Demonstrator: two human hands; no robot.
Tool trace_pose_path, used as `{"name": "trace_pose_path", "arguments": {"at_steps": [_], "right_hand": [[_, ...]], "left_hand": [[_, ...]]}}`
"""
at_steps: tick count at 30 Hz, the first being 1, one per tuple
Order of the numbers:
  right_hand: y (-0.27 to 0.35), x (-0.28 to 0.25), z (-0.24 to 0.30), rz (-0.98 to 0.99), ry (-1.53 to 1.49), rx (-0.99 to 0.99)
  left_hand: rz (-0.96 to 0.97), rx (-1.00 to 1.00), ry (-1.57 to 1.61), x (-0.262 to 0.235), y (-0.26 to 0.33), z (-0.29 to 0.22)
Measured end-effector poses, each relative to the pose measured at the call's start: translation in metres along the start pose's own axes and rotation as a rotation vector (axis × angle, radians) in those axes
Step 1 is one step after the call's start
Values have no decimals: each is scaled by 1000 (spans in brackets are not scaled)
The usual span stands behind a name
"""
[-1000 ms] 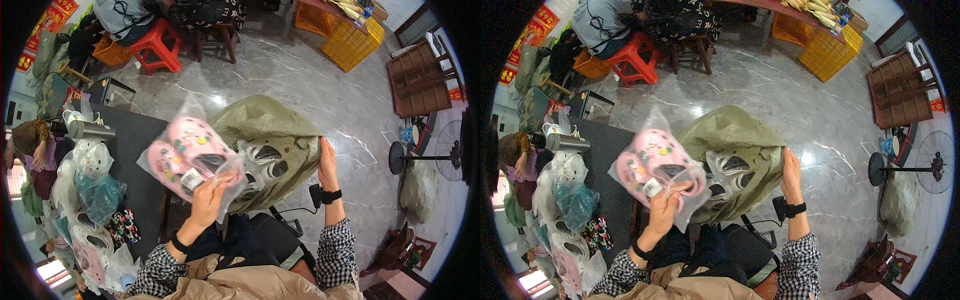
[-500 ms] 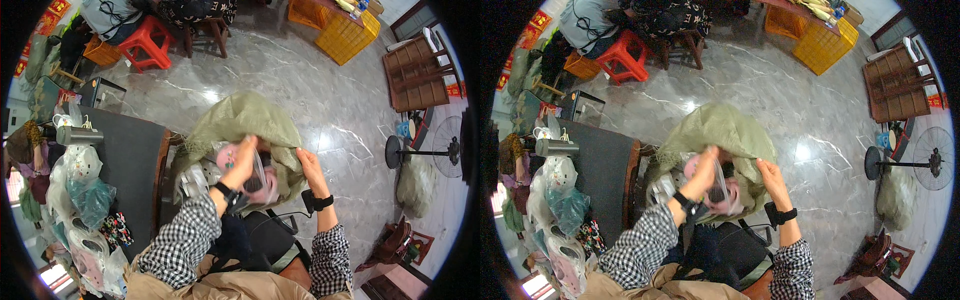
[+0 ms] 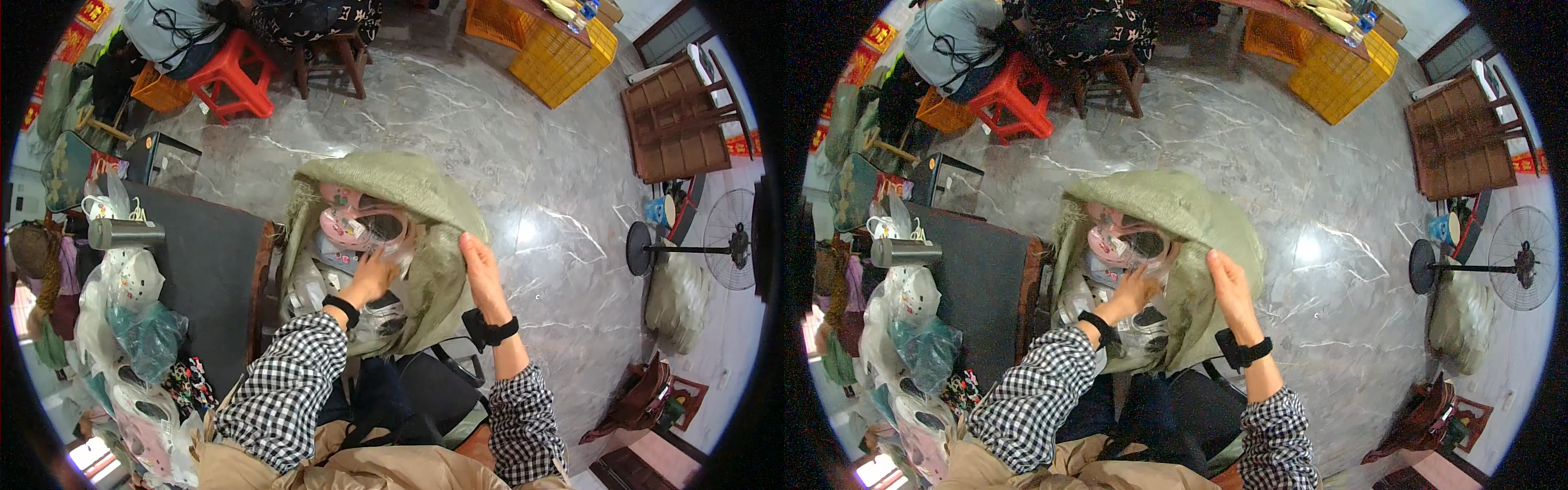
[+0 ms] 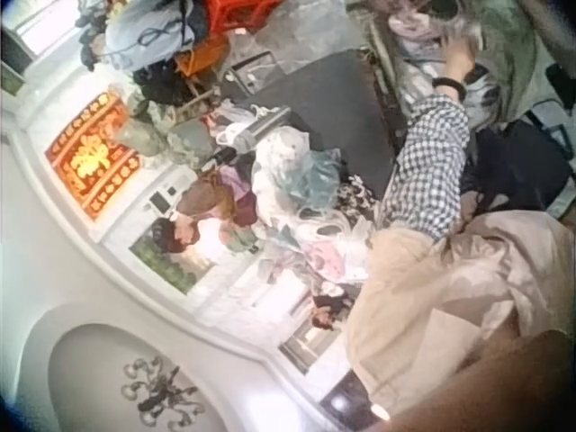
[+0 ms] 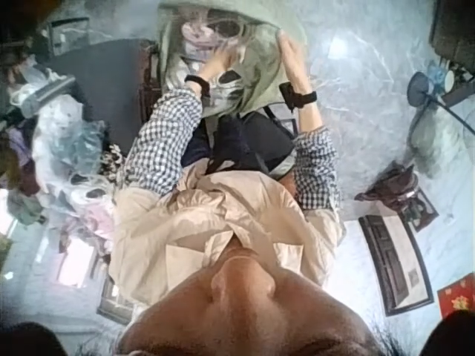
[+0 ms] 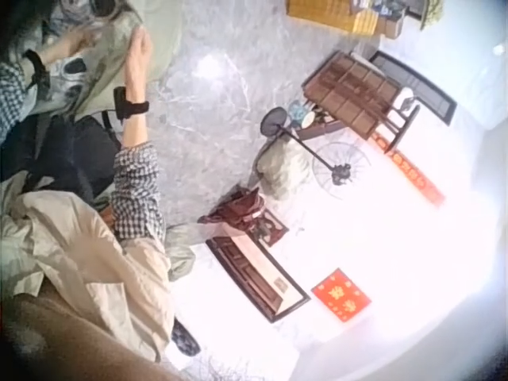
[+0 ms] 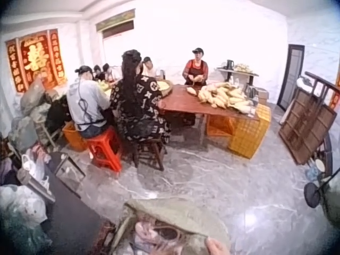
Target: Sorting, organizing, and packaging manufacturing clogs and sandals into clear plastic bags at a production facility station.
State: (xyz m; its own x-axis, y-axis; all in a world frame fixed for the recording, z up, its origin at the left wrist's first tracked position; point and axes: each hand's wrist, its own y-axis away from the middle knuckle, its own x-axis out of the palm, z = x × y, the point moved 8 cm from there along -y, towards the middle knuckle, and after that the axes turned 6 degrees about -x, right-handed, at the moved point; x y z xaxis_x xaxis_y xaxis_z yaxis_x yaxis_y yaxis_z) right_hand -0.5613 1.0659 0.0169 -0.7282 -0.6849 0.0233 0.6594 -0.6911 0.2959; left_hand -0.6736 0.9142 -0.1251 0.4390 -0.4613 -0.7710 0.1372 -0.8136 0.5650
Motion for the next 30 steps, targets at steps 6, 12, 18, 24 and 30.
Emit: {"name": "trace_pose_path", "arguments": {"at_steps": [6, 12, 18, 24, 30], "right_hand": [[31, 11, -5, 122, 198, 6], [36, -34, -30, -156, -103, 34], [18, -27, -1, -188, -193, -27], [32, -29, -59, -52, 64, 47], [49, -45, -118, -281, -178, 121]], "left_hand": [[-459, -53, 583, 0, 25, 21], [-588, -326, 945, -95, 15, 29], [-273, -113, 883, -82, 26, 2], [-329, -37, 785, -28, 69, -14], [-371, -187, 935, 10, 167, 23]]}}
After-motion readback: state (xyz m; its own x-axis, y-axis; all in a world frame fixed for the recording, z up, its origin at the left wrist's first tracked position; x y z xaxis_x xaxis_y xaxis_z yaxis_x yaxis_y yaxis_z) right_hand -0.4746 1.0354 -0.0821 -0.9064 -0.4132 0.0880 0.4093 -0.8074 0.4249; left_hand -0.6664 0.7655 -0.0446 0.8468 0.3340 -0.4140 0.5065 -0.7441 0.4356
